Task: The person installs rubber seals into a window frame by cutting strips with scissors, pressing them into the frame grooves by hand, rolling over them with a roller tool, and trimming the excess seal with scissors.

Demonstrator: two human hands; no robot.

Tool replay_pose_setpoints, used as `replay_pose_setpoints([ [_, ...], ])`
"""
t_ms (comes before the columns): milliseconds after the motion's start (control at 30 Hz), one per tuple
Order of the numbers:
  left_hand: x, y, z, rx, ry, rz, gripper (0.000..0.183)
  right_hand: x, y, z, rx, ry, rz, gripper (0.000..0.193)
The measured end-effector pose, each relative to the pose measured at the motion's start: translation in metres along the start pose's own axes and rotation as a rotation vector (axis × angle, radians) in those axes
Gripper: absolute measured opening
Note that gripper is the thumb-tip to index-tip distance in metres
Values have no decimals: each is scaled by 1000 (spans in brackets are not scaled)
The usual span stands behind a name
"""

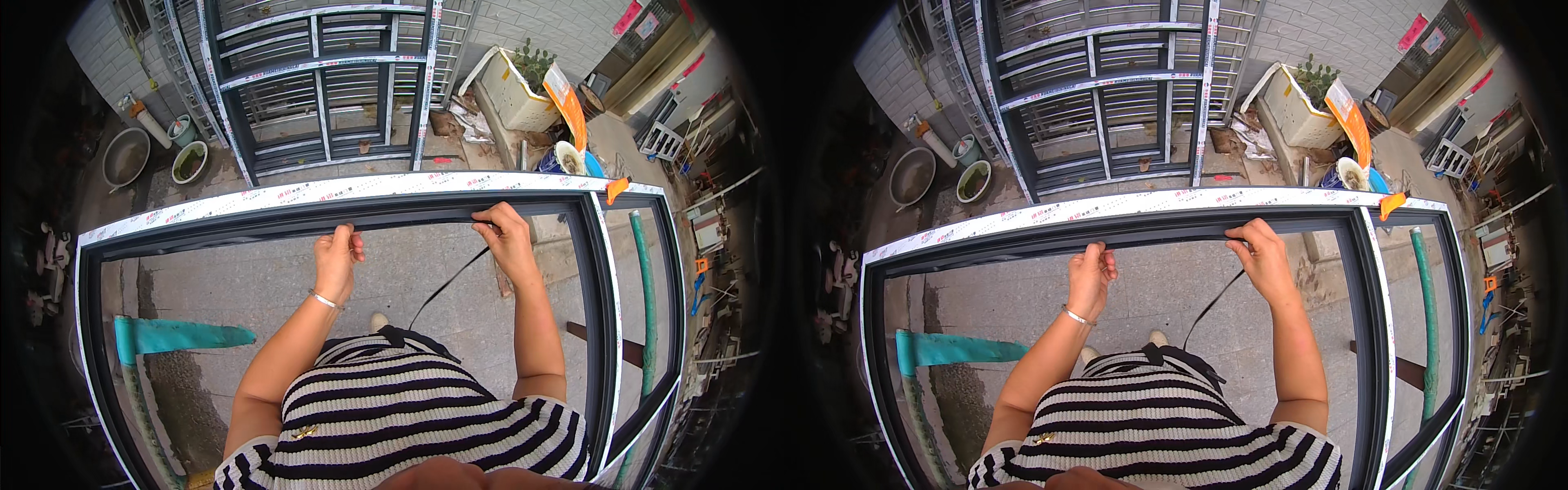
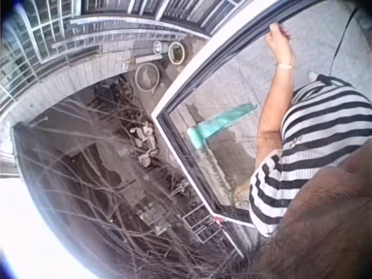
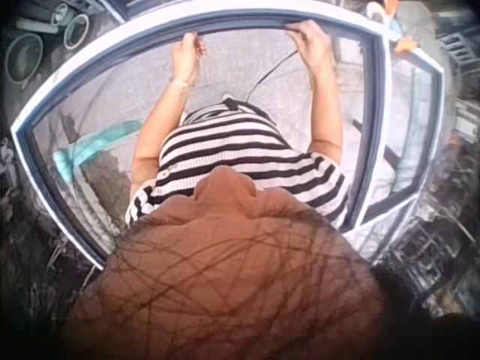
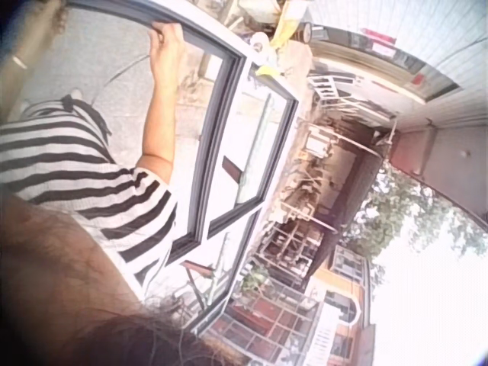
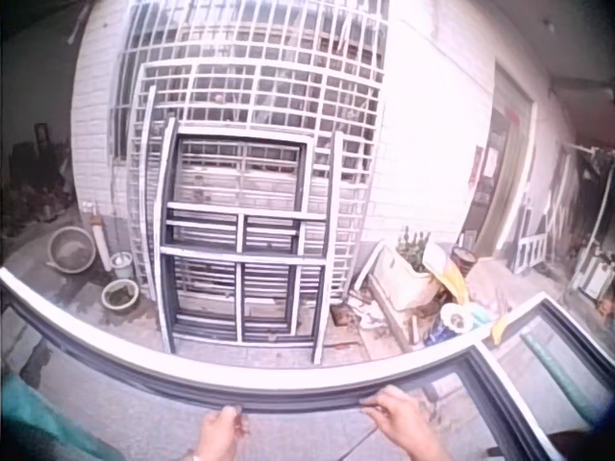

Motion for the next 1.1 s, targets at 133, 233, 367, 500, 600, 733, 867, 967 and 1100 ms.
replay_pose_setpoints([
  [133,0,-1,-1,84,-52,-4,25,-2,1,6,-61,38,-23,17],
  [233,4,-3,-3,132,-72,49,26,-7,4,1,-19,22,-23,15],
  [367,-10,-4,-5,182,-112,35,28,2,2,-3,-63,-27,-10,15],
  [500,-8,-5,-3,164,-85,36,24,-9,32,-63,274,-163,273,24],
  [600,-9,-5,-2,176,-70,43,23,-39,103,-109,881,-447,703,30],
  [733,-7,-4,-1,178,-54,22,26,-153,98,-66,846,-406,448,24],
  [867,-6,-6,4,213,-12,38,26,-200,39,-35,564,-182,122,9],
  [967,6,1,5,209,75,13,23,-171,1,-29,176,432,246,12],
  [1100,80,20,24,182,-315,279,25,-153,-9,-59,89,553,124,11],
])
Point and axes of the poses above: each hand's wrist, its own y-axis away from the middle knuckle, its own x-axis out of the palm, z = x × y, the point moved 9 cm from there along -y, towards the middle knuckle, and after that the axes turned 13 degrees about -y, right-handed, at the moved point
